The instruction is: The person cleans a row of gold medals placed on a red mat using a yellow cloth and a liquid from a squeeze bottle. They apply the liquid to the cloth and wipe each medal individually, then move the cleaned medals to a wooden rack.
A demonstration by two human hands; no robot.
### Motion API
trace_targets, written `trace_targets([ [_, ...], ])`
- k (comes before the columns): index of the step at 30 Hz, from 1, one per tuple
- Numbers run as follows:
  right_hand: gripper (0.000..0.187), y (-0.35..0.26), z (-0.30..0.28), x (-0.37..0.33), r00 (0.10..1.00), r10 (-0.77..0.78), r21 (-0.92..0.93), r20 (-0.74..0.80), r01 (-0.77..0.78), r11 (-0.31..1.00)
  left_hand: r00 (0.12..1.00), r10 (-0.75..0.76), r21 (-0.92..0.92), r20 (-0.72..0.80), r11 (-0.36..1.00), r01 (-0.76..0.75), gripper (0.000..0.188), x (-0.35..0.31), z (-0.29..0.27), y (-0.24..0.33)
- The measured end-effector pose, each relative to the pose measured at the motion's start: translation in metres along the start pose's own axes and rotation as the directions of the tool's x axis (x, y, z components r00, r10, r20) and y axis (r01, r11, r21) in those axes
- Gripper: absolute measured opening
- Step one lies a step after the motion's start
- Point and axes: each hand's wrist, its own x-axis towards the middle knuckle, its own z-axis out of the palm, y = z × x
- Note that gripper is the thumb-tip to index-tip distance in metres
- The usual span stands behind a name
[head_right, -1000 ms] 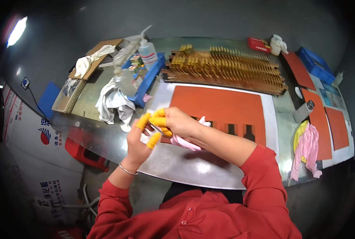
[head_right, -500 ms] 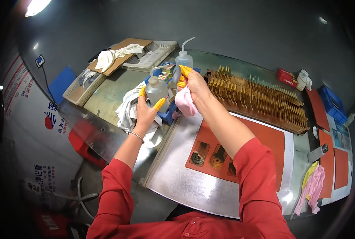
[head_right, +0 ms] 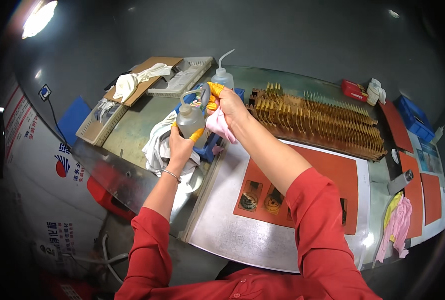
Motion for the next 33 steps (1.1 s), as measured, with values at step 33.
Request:
trace_targets([
  [33, 0.019, -0.169, -0.063, -0.249, 0.956, -0.012, -0.474, -0.292, -0.134, 0.87, 0.852, 0.517, 0.167, 0.08, 0.836, -0.523, 0.046, -0.082, -0.019, 0.013],
])
